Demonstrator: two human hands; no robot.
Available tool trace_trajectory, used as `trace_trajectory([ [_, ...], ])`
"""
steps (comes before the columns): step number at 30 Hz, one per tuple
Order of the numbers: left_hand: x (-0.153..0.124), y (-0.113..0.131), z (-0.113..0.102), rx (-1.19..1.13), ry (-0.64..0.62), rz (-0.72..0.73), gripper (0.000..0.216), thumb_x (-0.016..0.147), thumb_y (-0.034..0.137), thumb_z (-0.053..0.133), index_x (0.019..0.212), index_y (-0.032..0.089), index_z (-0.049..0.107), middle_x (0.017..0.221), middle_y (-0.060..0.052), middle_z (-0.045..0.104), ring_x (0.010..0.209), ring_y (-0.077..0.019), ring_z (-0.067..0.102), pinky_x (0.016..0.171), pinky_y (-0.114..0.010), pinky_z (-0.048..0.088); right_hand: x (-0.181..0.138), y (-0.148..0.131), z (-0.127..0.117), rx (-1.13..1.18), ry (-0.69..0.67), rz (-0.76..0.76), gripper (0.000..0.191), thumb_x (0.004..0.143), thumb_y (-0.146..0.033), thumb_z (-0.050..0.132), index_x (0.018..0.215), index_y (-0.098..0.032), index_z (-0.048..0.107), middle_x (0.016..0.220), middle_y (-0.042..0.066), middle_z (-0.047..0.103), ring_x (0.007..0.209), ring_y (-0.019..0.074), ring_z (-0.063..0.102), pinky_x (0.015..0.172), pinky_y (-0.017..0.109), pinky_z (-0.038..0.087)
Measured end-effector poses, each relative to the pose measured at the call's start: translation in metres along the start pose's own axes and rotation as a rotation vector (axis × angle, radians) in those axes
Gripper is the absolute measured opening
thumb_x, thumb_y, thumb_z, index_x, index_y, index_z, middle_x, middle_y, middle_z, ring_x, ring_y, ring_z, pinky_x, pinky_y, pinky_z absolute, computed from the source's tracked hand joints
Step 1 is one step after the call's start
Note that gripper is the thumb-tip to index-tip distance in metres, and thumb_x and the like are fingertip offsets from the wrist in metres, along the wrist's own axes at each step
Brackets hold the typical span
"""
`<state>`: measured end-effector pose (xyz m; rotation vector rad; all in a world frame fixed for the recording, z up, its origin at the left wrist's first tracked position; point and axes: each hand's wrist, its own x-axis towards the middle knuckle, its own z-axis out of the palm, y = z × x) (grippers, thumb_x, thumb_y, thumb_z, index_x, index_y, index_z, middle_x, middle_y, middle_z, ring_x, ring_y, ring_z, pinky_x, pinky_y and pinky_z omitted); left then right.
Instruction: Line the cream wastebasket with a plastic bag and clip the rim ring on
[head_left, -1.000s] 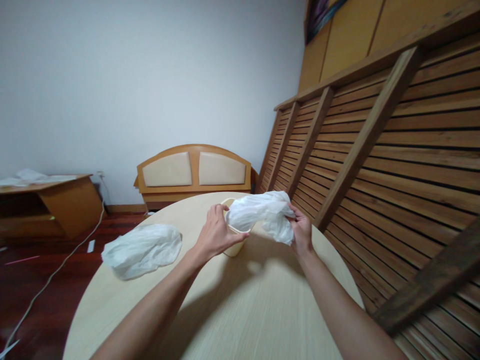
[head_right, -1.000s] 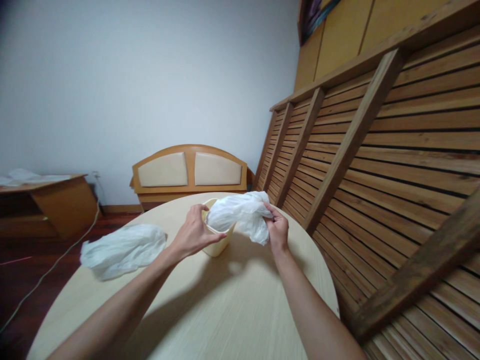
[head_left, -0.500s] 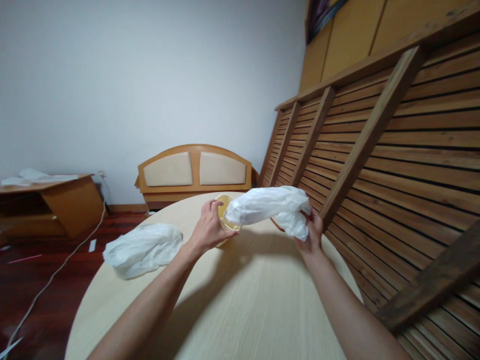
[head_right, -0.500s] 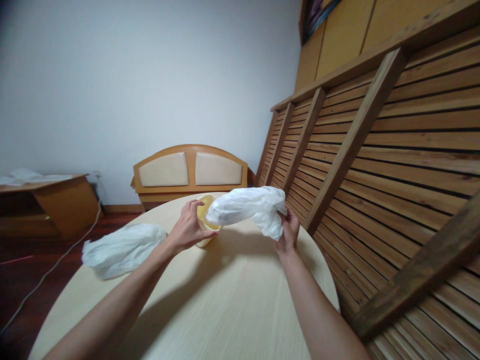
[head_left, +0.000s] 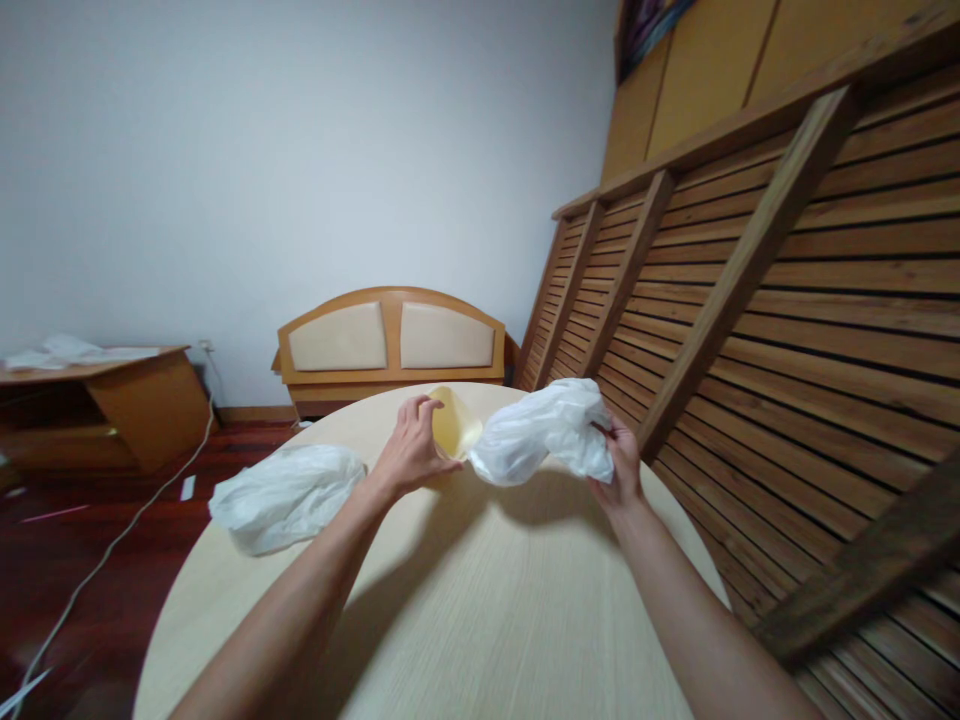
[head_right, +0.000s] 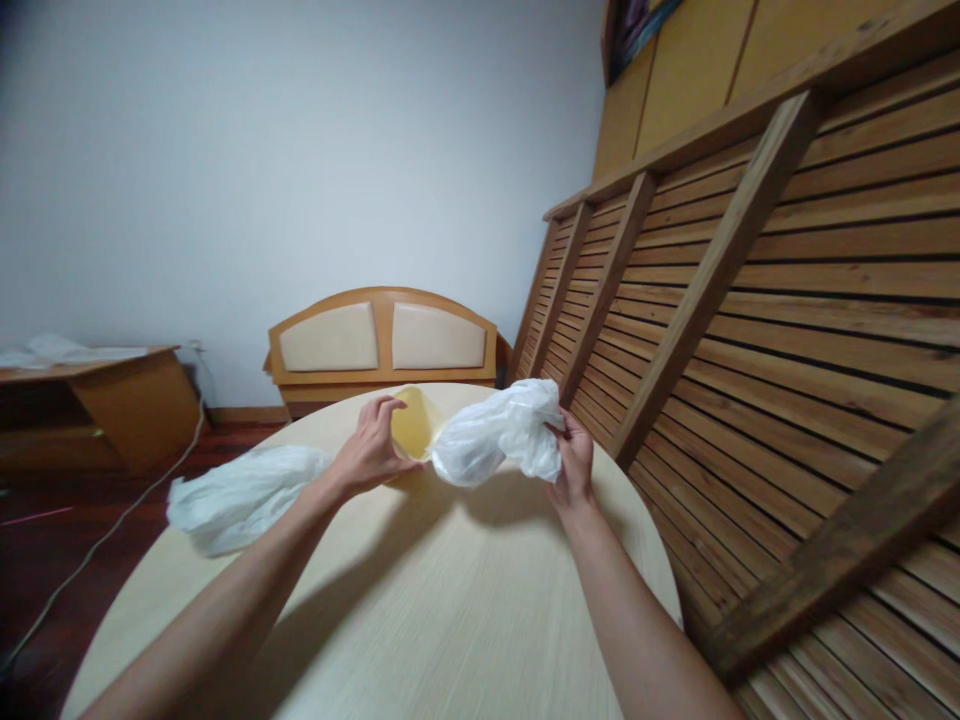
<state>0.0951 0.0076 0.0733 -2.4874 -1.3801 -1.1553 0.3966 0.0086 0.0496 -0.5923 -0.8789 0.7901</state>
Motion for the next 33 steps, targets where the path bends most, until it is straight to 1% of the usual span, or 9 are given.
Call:
trace_trajectory([
  [4, 0.000, -0.005, 0.001, 0.039, 0.012, -0.009, 0.088, 0.055, 0.042, 0.088, 0.127, 0.021, 0.041, 0.132, -0.015, 0.041, 0.129, -0.0383, 0.042, 0.108, -0.056, 0.041, 0.000, 0.001, 0.000, -0.022, 0.015, 0.038, 0.033, 0.062, -0.021, 0.078, 0.095, -0.017, 0.072, 0.084, 0.002, 0.075, 0.070, 0.0171, 0.070, 0.064, 0.026, 0.054],
  [7, 0.001, -0.009, 0.000, 0.078, 0.028, -0.011, 0.088, 0.055, 0.040, 0.088, 0.127, 0.021, 0.042, 0.131, -0.015, 0.041, 0.128, -0.0384, 0.042, 0.107, -0.056, 0.041, 0.003, 0.005, -0.003, -0.089, 0.046, 0.040, 0.038, 0.060, -0.022, 0.077, 0.097, -0.018, 0.073, 0.087, 0.003, 0.077, 0.076, 0.0199, 0.072, 0.067, 0.028, 0.055],
  [13, 0.000, -0.015, -0.001, 0.159, 0.057, 0.010, 0.087, 0.055, 0.035, 0.088, 0.126, 0.020, 0.041, 0.131, -0.016, 0.041, 0.131, -0.0406, 0.038, 0.107, -0.058, 0.040, 0.010, 0.023, -0.016, -0.462, 0.072, 0.027, 0.052, 0.066, -0.038, 0.068, 0.112, -0.014, 0.069, 0.099, 0.009, 0.077, 0.087, 0.0250, 0.073, 0.074, 0.034, 0.057],
  [18, 0.001, -0.018, 0.000, 0.156, 0.078, -0.010, 0.086, 0.059, 0.042, 0.086, 0.127, 0.019, 0.039, 0.131, -0.017, 0.041, 0.128, -0.0397, 0.040, 0.105, -0.058, 0.041, 0.013, 0.034, -0.026, -0.635, 0.024, 0.050, 0.043, 0.069, -0.036, 0.065, 0.106, -0.015, 0.072, 0.103, 0.011, 0.077, 0.094, 0.0272, 0.071, 0.080, 0.037, 0.056],
  [21, 0.002, -0.021, 0.001, 0.152, 0.133, -0.024, 0.084, 0.062, 0.049, 0.084, 0.126, 0.019, 0.038, 0.126, -0.015, 0.044, 0.123, -0.0387, 0.044, 0.104, -0.058, 0.041, 0.013, 0.036, -0.030, -0.736, -0.027, 0.039, 0.038, 0.072, -0.032, 0.061, 0.104, -0.015, 0.072, 0.104, 0.011, 0.076, 0.096, 0.0277, 0.070, 0.086, 0.039, 0.054],
  [25, 0.003, -0.025, 0.003, 0.138, 0.199, -0.077, 0.083, 0.064, 0.057, 0.079, 0.125, 0.018, 0.039, 0.121, -0.014, 0.046, 0.120, -0.0373, 0.046, 0.102, -0.057, 0.041, 0.009, 0.039, -0.028, -0.849, -0.147, 0.017, 0.029, 0.074, -0.027, 0.058, 0.097, -0.017, 0.072, 0.097, 0.010, 0.076, 0.093, 0.0272, 0.069, 0.089, 0.040, 0.052],
  [28, 0.003, -0.027, 0.004, 0.105, 0.225, -0.131, 0.085, 0.065, 0.061, 0.077, 0.127, 0.018, 0.038, 0.122, -0.014, 0.046, 0.120, -0.0365, 0.047, 0.103, -0.055, 0.041, 0.000, 0.042, -0.022, -0.909, -0.228, 0.007, 0.028, 0.077, -0.026, 0.057, 0.099, -0.017, 0.071, 0.103, 0.011, 0.075, 0.098, 0.0280, 0.067, 0.093, 0.041, 0.049],
  [30, 0.003, -0.029, 0.005, 0.083, 0.230, -0.166, 0.086, 0.066, 0.064, 0.075, 0.128, 0.017, 0.038, 0.123, -0.014, 0.046, 0.121, -0.0368, 0.047, 0.104, -0.055, 0.040, -0.006, 0.044, -0.017, -0.932, -0.287, 0.013, 0.028, 0.079, -0.025, 0.056, 0.102, -0.016, 0.070, 0.106, 0.012, 0.074, 0.098, 0.0279, 0.067, 0.093, 0.041, 0.049],
  [33, 0.003, -0.033, 0.007, 0.069, 0.230, -0.208, 0.089, 0.066, 0.067, 0.072, 0.130, 0.016, 0.037, 0.127, -0.016, 0.046, 0.125, -0.0382, 0.045, 0.106, -0.056, 0.039, -0.015, 0.045, -0.008, -0.948, -0.382, 0.032, 0.026, 0.082, -0.025, 0.054, 0.102, -0.017, 0.069, 0.103, 0.011, 0.074, 0.095, 0.0262, 0.068, 0.089, 0.039, 0.050],
])
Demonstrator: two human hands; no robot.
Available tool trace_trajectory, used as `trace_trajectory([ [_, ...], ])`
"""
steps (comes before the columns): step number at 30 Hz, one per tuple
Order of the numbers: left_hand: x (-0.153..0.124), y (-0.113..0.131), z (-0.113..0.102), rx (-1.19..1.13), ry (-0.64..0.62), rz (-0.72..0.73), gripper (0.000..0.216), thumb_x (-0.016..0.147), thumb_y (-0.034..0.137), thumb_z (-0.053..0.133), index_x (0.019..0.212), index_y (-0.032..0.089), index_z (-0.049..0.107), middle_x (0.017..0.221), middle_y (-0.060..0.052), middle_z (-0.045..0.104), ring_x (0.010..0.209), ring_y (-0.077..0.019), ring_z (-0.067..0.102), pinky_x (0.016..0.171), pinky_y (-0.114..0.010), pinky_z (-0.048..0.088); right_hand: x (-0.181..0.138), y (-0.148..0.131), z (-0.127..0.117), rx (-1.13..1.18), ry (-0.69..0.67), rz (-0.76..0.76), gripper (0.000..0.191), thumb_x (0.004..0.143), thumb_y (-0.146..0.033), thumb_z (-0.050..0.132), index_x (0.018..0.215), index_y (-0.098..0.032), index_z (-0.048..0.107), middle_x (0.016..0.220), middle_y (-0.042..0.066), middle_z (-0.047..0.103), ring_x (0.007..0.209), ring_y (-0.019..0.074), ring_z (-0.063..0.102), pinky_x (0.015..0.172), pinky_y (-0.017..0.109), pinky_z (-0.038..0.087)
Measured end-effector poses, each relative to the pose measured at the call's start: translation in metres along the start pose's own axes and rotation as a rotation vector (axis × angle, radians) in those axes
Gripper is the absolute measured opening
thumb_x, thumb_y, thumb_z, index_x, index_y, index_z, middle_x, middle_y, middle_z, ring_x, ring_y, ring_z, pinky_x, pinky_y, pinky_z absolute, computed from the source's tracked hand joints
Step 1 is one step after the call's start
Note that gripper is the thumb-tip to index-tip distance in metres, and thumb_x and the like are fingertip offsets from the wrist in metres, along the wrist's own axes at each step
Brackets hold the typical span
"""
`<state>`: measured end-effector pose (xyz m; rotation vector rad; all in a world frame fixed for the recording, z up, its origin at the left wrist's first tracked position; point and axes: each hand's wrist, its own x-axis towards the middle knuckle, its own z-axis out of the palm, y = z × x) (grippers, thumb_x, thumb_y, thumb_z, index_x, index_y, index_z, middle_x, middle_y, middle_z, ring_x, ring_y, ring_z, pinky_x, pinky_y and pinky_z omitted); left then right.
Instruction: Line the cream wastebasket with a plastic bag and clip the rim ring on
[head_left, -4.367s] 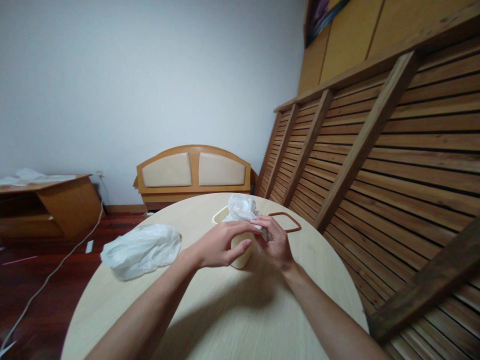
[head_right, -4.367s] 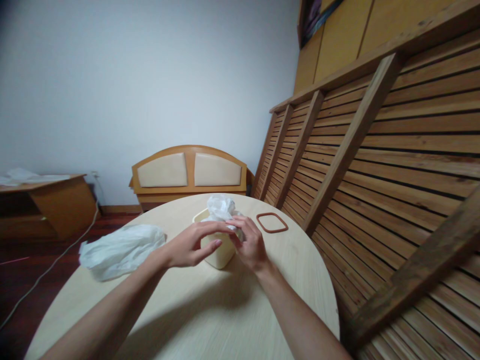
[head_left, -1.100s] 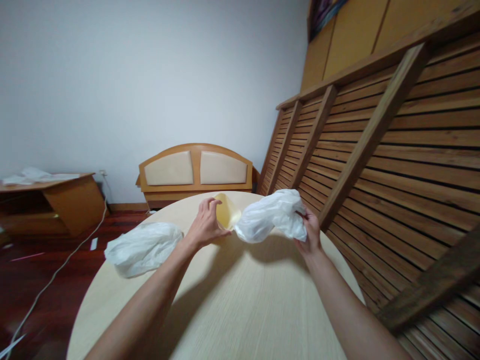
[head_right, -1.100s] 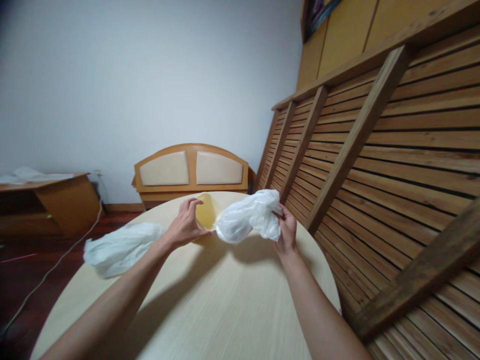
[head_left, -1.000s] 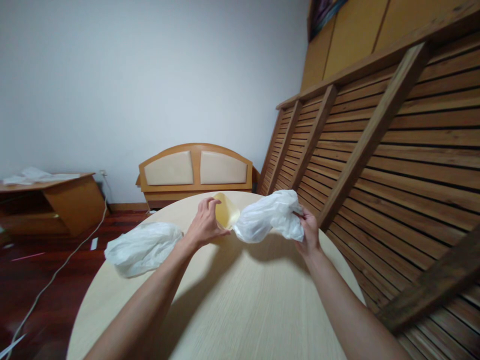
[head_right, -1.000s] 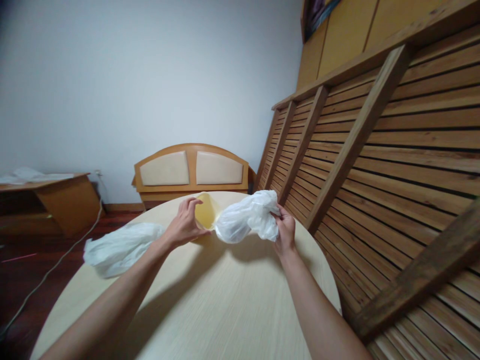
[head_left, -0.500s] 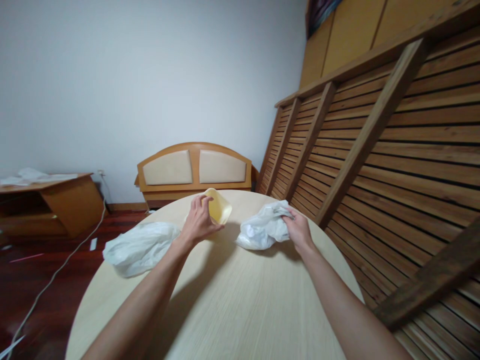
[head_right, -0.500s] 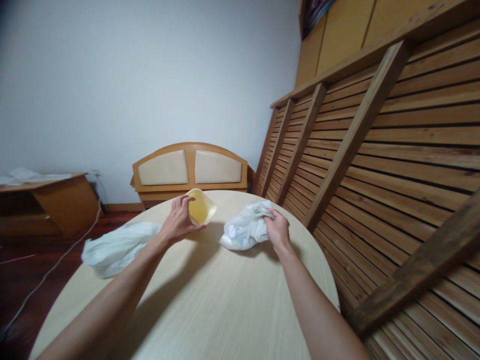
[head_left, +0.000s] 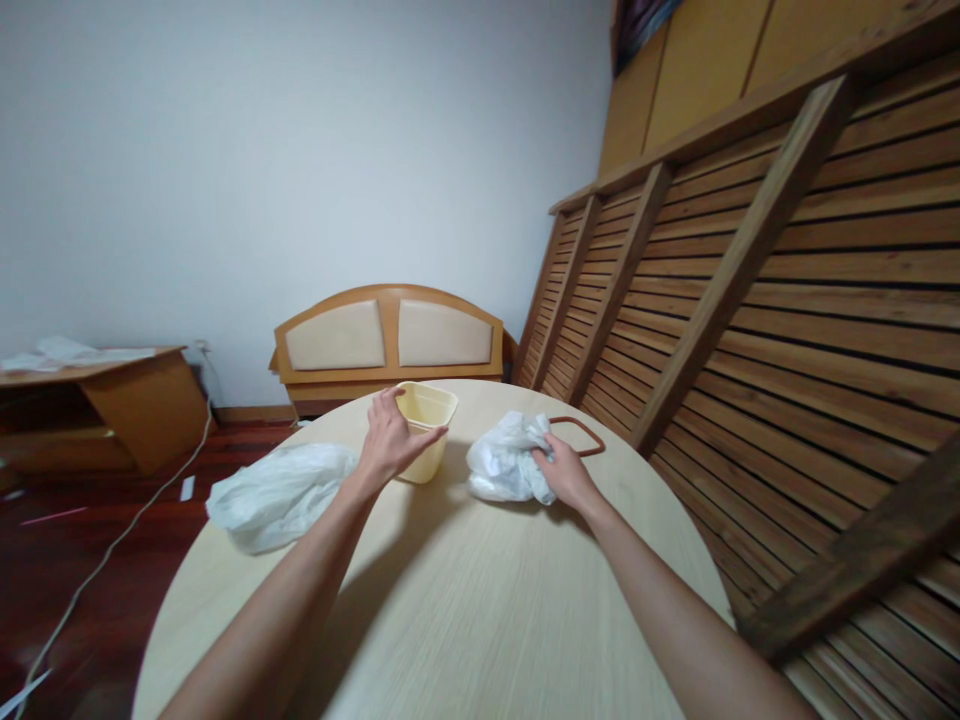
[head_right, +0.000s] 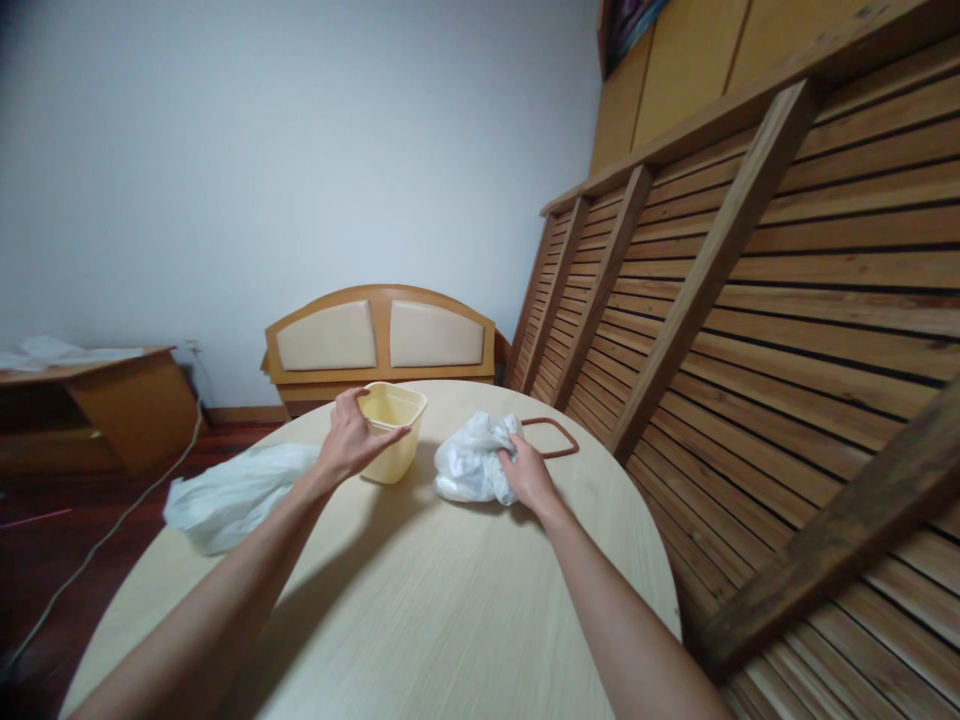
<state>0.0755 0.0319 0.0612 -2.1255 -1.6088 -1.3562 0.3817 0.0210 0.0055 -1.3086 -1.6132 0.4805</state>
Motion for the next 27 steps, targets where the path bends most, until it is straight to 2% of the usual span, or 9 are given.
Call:
trace_trajectory([
  [5, 0.001, -0.006, 0.005, -0.006, 0.000, -0.086, 0.089, 0.068, 0.070, 0.069, 0.130, 0.015, 0.041, 0.130, -0.017, 0.045, 0.128, -0.0379, 0.044, 0.109, -0.055, 0.037, -0.010, -0.017, 0.013, 0.008, -0.141, -0.027, 0.024, 0.084, -0.025, 0.055, 0.101, -0.016, 0.070, 0.099, 0.009, 0.075, 0.090, 0.0241, 0.068, 0.083, 0.034, 0.051],
  [9, 0.001, -0.010, 0.009, -0.026, -0.031, -0.196, 0.073, 0.071, 0.072, 0.065, 0.117, 0.016, 0.055, 0.135, -0.018, 0.039, 0.132, -0.0397, 0.040, 0.109, -0.054, 0.036, -0.022, -0.034, 0.023, 0.039, -0.240, -0.051, 0.023, 0.086, -0.026, 0.056, 0.102, -0.015, 0.070, 0.098, 0.008, 0.075, 0.087, 0.0228, 0.068, 0.078, 0.032, 0.051],
  [12, 0.001, -0.013, 0.011, -0.051, -0.039, -0.204, 0.065, 0.073, 0.070, 0.066, 0.109, 0.016, 0.060, 0.138, -0.018, 0.037, 0.135, -0.0409, 0.038, 0.111, -0.057, 0.034, -0.031, -0.049, 0.029, 0.079, -0.332, -0.092, 0.021, 0.088, -0.026, 0.056, 0.100, -0.015, 0.070, 0.097, 0.007, 0.075, 0.087, 0.0220, 0.068, 0.076, 0.030, 0.050],
  [16, 0.001, -0.011, 0.008, -0.061, -0.042, -0.141, 0.062, 0.078, 0.062, 0.066, 0.118, 0.015, 0.059, 0.151, -0.021, 0.026, 0.145, -0.0445, 0.024, 0.115, -0.062, 0.027, -0.040, -0.062, 0.032, 0.120, -0.426, -0.152, 0.019, 0.089, -0.024, 0.057, 0.100, -0.016, 0.069, 0.099, 0.006, 0.074, 0.089, 0.0217, 0.067, 0.078, 0.031, 0.050],
  [19, 0.001, 0.005, -0.004, -0.042, 0.037, -0.044, 0.064, 0.082, 0.055, 0.067, 0.131, 0.016, 0.052, 0.158, -0.021, 0.015, 0.149, -0.0458, 0.011, 0.115, -0.067, 0.023, -0.042, -0.063, 0.032, 0.137, -0.457, -0.176, 0.019, 0.088, -0.024, 0.060, 0.102, -0.016, 0.070, 0.099, 0.007, 0.074, 0.089, 0.0222, 0.068, 0.078, 0.031, 0.052],
  [21, -0.003, 0.022, -0.015, -0.043, 0.113, 0.063, 0.055, 0.087, 0.048, 0.063, 0.130, 0.016, 0.052, 0.158, -0.021, 0.019, 0.149, -0.0408, 0.017, 0.117, -0.062, 0.025, -0.040, -0.060, 0.029, 0.155, -0.451, -0.171, 0.024, 0.087, -0.027, 0.063, 0.108, -0.017, 0.069, 0.103, 0.008, 0.074, 0.092, 0.0230, 0.068, 0.080, 0.033, 0.053],
  [23, -0.012, 0.041, -0.023, -0.111, 0.132, 0.153, 0.038, 0.093, 0.039, 0.055, 0.125, 0.018, 0.054, 0.148, -0.019, 0.038, 0.142, -0.0320, 0.036, 0.117, -0.053, 0.033, -0.037, -0.058, 0.026, 0.165, -0.425, -0.152, 0.032, 0.085, -0.029, 0.066, 0.115, -0.017, 0.068, 0.111, 0.009, 0.073, 0.099, 0.0250, 0.068, 0.087, 0.036, 0.052],
  [24, -0.019, 0.049, -0.025, -0.145, 0.067, 0.201, 0.036, 0.095, 0.037, 0.052, 0.126, 0.019, 0.052, 0.143, -0.017, 0.045, 0.138, -0.0288, 0.043, 0.116, -0.050, 0.036, -0.035, -0.057, 0.024, 0.168, -0.414, -0.145, 0.035, 0.084, -0.030, 0.068, 0.117, -0.017, 0.068, 0.115, 0.010, 0.073, 0.102, 0.0257, 0.068, 0.090, 0.037, 0.051],
  [27, -0.045, 0.060, -0.019, -0.164, -0.201, 0.268, 0.054, 0.094, 0.040, 0.054, 0.141, 0.019, 0.039, 0.148, -0.016, 0.045, 0.139, -0.0274, 0.044, 0.115, -0.047, 0.038, -0.030, -0.058, 0.016, 0.220, -0.424, -0.134, 0.035, 0.085, -0.032, 0.066, 0.116, -0.017, 0.069, 0.115, 0.009, 0.073, 0.100, 0.0247, 0.069, 0.088, 0.036, 0.052],
])
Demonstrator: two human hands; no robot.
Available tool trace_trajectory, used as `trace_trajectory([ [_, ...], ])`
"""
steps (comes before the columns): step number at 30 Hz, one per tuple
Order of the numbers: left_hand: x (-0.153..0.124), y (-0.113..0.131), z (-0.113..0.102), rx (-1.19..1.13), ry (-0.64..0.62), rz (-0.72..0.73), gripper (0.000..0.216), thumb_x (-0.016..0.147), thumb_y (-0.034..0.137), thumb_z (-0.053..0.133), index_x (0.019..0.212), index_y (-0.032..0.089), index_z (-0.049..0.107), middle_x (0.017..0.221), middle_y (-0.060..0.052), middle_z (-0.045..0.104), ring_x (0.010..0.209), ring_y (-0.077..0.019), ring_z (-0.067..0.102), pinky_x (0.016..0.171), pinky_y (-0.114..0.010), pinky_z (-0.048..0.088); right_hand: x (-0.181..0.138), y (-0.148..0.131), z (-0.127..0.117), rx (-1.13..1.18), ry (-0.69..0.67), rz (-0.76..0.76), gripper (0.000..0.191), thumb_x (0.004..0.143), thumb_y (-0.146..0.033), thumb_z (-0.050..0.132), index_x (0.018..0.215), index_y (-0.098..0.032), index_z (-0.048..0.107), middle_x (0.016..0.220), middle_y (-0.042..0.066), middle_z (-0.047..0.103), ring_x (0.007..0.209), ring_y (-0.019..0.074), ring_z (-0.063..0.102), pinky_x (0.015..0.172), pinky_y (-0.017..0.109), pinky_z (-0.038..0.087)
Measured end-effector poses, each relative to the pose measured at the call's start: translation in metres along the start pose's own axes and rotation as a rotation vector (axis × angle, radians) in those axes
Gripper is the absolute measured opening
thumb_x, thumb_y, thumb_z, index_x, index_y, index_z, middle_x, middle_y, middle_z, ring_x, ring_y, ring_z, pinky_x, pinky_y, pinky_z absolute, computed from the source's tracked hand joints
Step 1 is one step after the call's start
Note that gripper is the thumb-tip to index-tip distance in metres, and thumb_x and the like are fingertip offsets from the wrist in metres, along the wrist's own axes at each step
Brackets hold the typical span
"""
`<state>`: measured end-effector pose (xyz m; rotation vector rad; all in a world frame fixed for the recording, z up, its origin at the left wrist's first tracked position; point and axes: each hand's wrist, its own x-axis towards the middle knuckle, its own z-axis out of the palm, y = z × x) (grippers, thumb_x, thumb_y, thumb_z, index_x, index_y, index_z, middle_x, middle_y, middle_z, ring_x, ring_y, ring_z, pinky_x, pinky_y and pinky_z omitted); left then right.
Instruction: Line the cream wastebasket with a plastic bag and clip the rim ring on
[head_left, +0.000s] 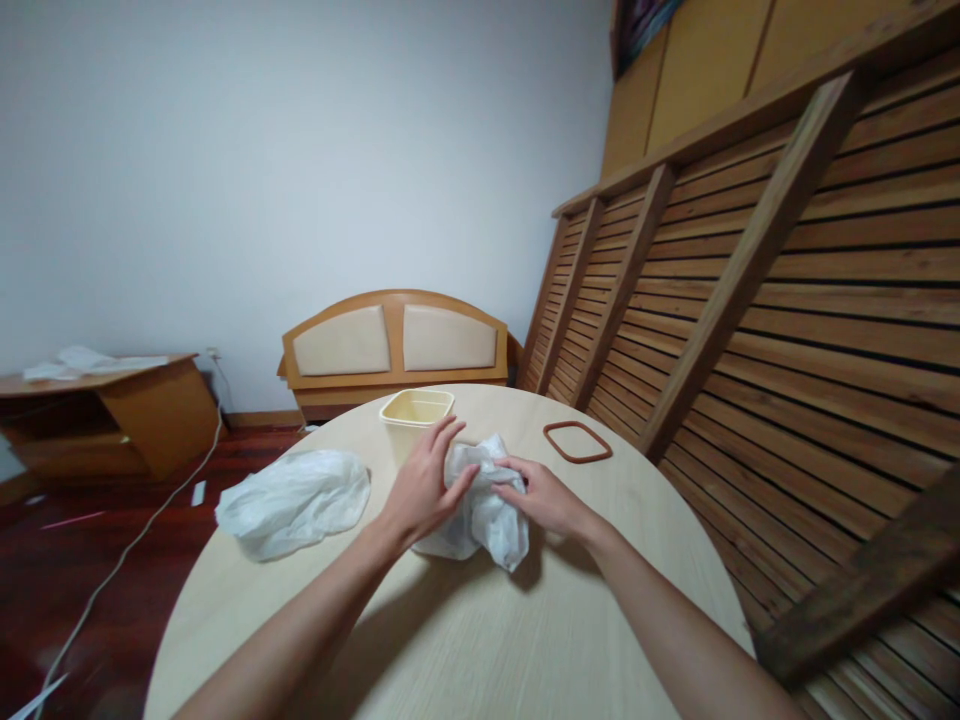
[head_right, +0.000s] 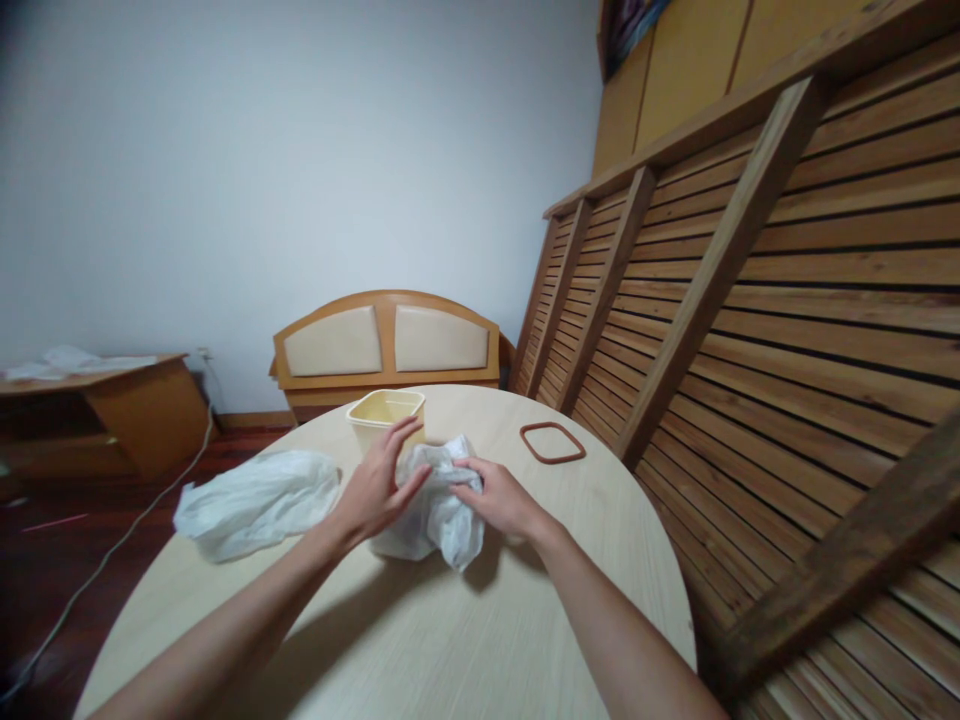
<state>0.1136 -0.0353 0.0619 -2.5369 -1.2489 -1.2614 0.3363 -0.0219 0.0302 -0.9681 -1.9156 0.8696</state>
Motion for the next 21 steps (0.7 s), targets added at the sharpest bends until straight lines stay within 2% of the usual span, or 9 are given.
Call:
trace_trajectory([
  [4, -0.032, -0.011, 0.016, -0.025, -0.168, -0.097, 0.071, 0.090, 0.042, 0.058, 0.149, 0.015, 0.028, 0.146, -0.021, 0.049, 0.134, -0.0316, 0.050, 0.110, -0.050, 0.043, 0.000, -0.006, -0.011, 0.059, 0.028, -0.010, 0.026, 0.084, -0.031, 0.065, 0.104, -0.016, 0.072, 0.101, 0.006, 0.076, 0.087, 0.0206, 0.069, 0.074, 0.029, 0.052],
  [8, -0.049, -0.024, 0.011, -0.053, -0.269, -0.174, 0.073, 0.082, 0.031, 0.062, 0.147, 0.016, 0.031, 0.136, -0.018, 0.059, 0.124, -0.0320, 0.059, 0.102, -0.047, 0.050, 0.001, -0.004, -0.024, 0.018, 0.156, -0.029, 0.020, 0.080, -0.028, 0.064, 0.092, -0.016, 0.074, 0.090, 0.005, 0.076, 0.081, 0.0200, 0.067, 0.073, 0.028, 0.051],
  [13, -0.045, -0.018, -0.004, -0.020, -0.328, -0.180, 0.057, 0.077, 0.019, 0.061, 0.133, 0.020, 0.047, 0.129, -0.013, 0.063, 0.118, -0.0298, 0.063, 0.099, -0.043, 0.051, 0.007, 0.009, -0.040, 0.079, 0.364, -0.037, 0.018, 0.072, -0.032, 0.067, 0.082, -0.018, 0.072, 0.080, 0.004, 0.074, 0.076, 0.0205, 0.066, 0.070, 0.030, 0.052],
  [17, -0.039, -0.013, -0.013, 0.096, -0.361, -0.153, 0.035, 0.081, 0.016, 0.055, 0.115, 0.022, 0.057, 0.118, -0.011, 0.065, 0.107, -0.0283, 0.066, 0.090, -0.040, 0.053, 0.011, 0.018, -0.047, 0.139, 0.475, -0.005, 0.027, 0.074, -0.044, 0.066, 0.082, -0.018, 0.069, 0.072, 0.002, 0.070, 0.063, 0.0173, 0.062, 0.058, 0.027, 0.050],
  [21, -0.037, -0.014, -0.019, 0.236, -0.386, -0.178, 0.038, 0.079, 0.011, 0.052, 0.114, 0.023, 0.060, 0.114, -0.011, 0.067, 0.103, -0.0299, 0.067, 0.086, -0.042, 0.053, 0.013, 0.024, -0.051, 0.192, 0.533, 0.049, 0.040, 0.077, -0.057, 0.064, 0.081, -0.018, 0.064, 0.059, -0.001, 0.063, 0.047, 0.0130, 0.053, 0.043, 0.024, 0.040],
])
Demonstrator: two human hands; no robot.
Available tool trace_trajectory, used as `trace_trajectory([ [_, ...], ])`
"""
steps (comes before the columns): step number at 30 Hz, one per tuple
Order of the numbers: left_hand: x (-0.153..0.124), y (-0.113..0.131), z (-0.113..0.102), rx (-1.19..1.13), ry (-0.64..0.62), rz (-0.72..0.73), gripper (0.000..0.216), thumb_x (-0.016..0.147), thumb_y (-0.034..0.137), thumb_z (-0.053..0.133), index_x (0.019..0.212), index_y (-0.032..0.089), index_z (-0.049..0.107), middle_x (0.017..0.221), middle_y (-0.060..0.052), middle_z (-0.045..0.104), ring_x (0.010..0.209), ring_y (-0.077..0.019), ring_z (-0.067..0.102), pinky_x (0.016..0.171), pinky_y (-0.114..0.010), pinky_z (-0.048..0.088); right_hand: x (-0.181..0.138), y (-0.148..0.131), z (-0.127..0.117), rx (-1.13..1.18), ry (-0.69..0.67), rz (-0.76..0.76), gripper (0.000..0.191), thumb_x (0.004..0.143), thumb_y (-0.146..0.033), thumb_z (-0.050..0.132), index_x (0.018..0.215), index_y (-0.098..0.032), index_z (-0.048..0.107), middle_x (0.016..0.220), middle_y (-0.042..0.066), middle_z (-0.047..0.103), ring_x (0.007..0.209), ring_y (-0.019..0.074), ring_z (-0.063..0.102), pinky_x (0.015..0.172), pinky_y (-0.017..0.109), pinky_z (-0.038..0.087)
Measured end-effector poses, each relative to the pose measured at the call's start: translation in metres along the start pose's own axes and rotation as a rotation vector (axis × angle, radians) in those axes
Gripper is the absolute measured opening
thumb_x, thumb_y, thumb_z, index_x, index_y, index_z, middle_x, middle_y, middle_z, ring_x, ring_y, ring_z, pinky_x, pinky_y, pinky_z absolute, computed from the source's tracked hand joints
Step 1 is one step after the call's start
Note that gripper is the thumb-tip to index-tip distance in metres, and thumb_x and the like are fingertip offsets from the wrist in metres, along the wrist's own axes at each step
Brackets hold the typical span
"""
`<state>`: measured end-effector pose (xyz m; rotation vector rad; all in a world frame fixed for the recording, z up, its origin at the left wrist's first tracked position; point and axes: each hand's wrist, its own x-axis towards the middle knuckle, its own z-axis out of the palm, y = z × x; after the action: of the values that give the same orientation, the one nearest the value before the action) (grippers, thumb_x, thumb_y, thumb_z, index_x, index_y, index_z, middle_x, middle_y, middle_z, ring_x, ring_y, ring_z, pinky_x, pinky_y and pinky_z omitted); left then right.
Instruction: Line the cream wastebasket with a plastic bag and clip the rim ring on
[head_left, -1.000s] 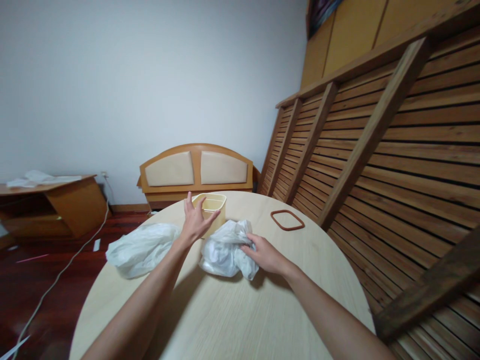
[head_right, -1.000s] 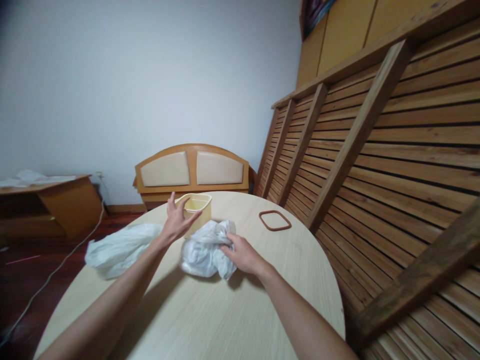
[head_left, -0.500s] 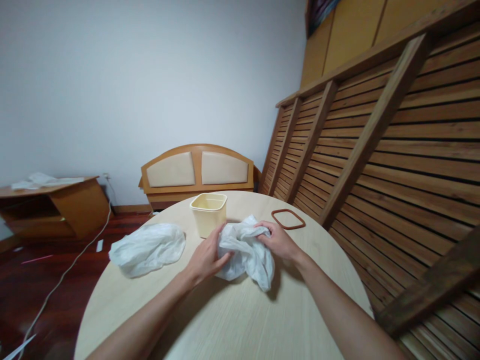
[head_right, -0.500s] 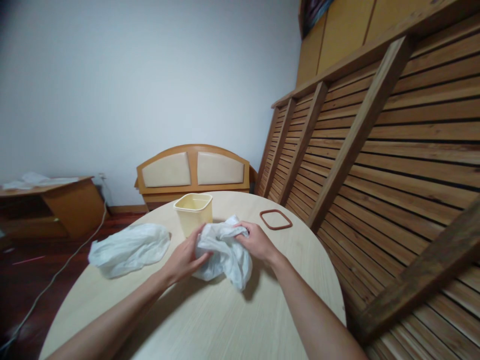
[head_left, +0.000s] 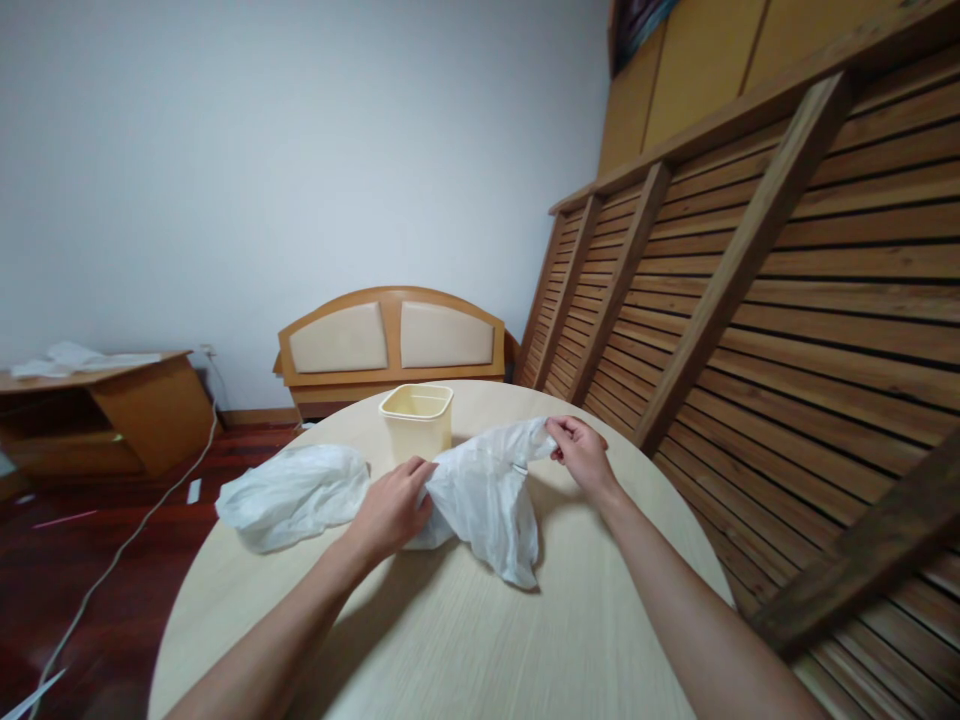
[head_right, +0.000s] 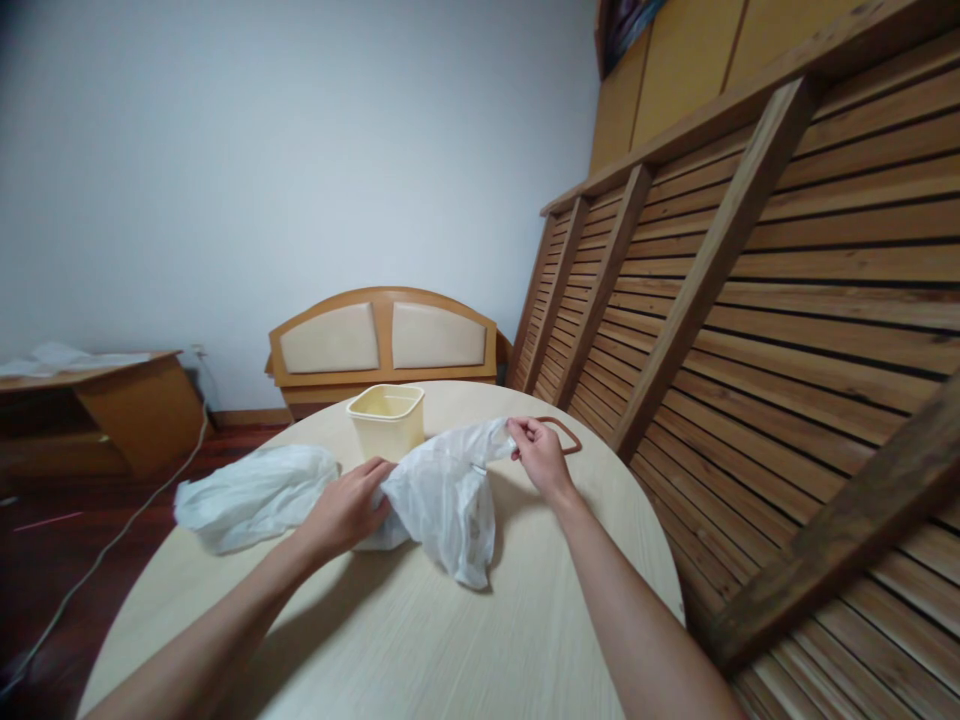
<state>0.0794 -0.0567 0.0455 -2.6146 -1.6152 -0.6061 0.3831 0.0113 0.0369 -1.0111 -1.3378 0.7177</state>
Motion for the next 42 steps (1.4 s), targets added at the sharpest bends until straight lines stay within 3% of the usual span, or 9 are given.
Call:
trace_trajectory([
  [7, -0.009, 0.015, -0.003, -0.112, 0.205, 0.267, 0.085, 0.072, 0.025, 0.062, 0.150, 0.022, 0.029, 0.146, -0.016, 0.048, 0.131, -0.0347, 0.049, 0.108, -0.052, 0.042, -0.009, -0.013, 0.012, 0.059, -0.039, -0.005, 0.048, 0.071, -0.065, 0.069, 0.083, -0.019, 0.062, 0.063, 0.000, 0.065, 0.053, 0.0137, 0.058, 0.047, 0.024, 0.044],
  [9, -0.014, 0.024, -0.003, -0.157, 0.265, 0.348, 0.083, 0.075, 0.024, 0.058, 0.152, 0.024, 0.028, 0.150, -0.014, 0.044, 0.135, -0.0334, 0.046, 0.110, -0.052, 0.040, -0.016, -0.019, 0.019, 0.066, -0.101, -0.049, 0.044, 0.072, -0.061, 0.072, 0.082, -0.019, 0.064, 0.071, 0.002, 0.068, 0.063, 0.0154, 0.062, 0.057, 0.026, 0.050],
  [15, -0.021, 0.048, 0.000, -0.106, 0.306, 0.349, 0.048, 0.088, 0.029, 0.056, 0.136, 0.033, 0.055, 0.151, -0.010, 0.045, 0.133, -0.0333, 0.048, 0.107, -0.056, 0.043, -0.042, -0.038, 0.039, 0.042, -0.320, -0.247, 0.024, 0.083, -0.044, 0.071, 0.091, -0.021, 0.070, 0.091, 0.005, 0.073, 0.090, 0.0195, 0.067, 0.089, 0.035, 0.052],
  [20, -0.019, 0.050, 0.016, -0.144, 0.277, 0.284, 0.046, 0.095, 0.037, 0.052, 0.140, 0.027, 0.051, 0.156, -0.014, 0.036, 0.139, -0.0336, 0.043, 0.108, -0.054, 0.045, -0.057, -0.050, 0.048, 0.109, -0.378, -0.343, 0.016, 0.086, -0.036, 0.070, 0.095, -0.023, 0.068, 0.101, 0.005, 0.072, 0.103, 0.0197, 0.065, 0.097, 0.036, 0.049],
  [25, -0.017, 0.046, 0.022, -0.309, 0.344, 0.192, 0.045, 0.097, 0.032, 0.047, 0.141, 0.022, 0.046, 0.145, -0.015, 0.051, 0.134, -0.0283, 0.050, 0.110, -0.049, 0.045, -0.048, -0.046, 0.040, 0.078, -0.384, -0.363, 0.020, 0.087, -0.029, 0.066, 0.107, -0.024, 0.066, 0.107, 0.005, 0.072, 0.106, 0.0191, 0.066, 0.100, 0.038, 0.048],
  [28, -0.013, 0.042, 0.016, -0.414, 0.471, 0.119, 0.035, 0.096, 0.029, 0.048, 0.130, 0.022, 0.053, 0.133, -0.014, 0.059, 0.124, -0.0264, 0.057, 0.101, -0.044, 0.052, -0.032, -0.029, 0.027, -0.042, -0.327, -0.273, 0.029, 0.088, -0.025, 0.061, 0.117, -0.022, 0.062, 0.111, 0.007, 0.071, 0.108, 0.0195, 0.065, 0.101, 0.041, 0.047],
  [32, -0.006, 0.033, 0.008, -0.549, 0.607, -0.003, 0.024, 0.092, 0.026, 0.052, 0.116, 0.022, 0.057, 0.115, -0.009, 0.065, 0.101, -0.0209, 0.065, 0.077, -0.032, 0.059, -0.019, 0.004, 0.013, -0.220, -0.308, 0.064, 0.035, 0.085, -0.028, 0.064, 0.118, -0.015, 0.063, 0.114, 0.015, 0.070, 0.110, 0.0248, 0.065, 0.097, 0.045, 0.050],
  [38, -0.001, 0.014, 0.003, -0.605, 0.700, -0.080, 0.021, 0.083, 0.024, 0.058, 0.104, 0.021, 0.061, 0.101, -0.005, 0.066, 0.086, -0.0174, 0.065, 0.061, -0.025, 0.054, -0.025, 0.016, 0.015, -0.063, -0.617, 0.239, 0.041, 0.072, -0.036, 0.079, 0.108, -0.018, 0.071, 0.108, 0.010, 0.075, 0.101, 0.0259, 0.070, 0.089, 0.040, 0.055],
  [42, 0.002, 0.002, -0.001, -0.592, 0.736, -0.082, 0.013, 0.081, 0.024, 0.056, 0.091, 0.020, 0.063, 0.092, -0.004, 0.066, 0.084, -0.0174, 0.063, 0.063, -0.025, 0.053, -0.018, 0.016, 0.012, 0.012, -0.390, 0.282, 0.039, 0.064, -0.036, 0.084, 0.095, -0.015, 0.071, 0.092, 0.008, 0.075, 0.085, 0.0226, 0.070, 0.077, 0.034, 0.055],
])
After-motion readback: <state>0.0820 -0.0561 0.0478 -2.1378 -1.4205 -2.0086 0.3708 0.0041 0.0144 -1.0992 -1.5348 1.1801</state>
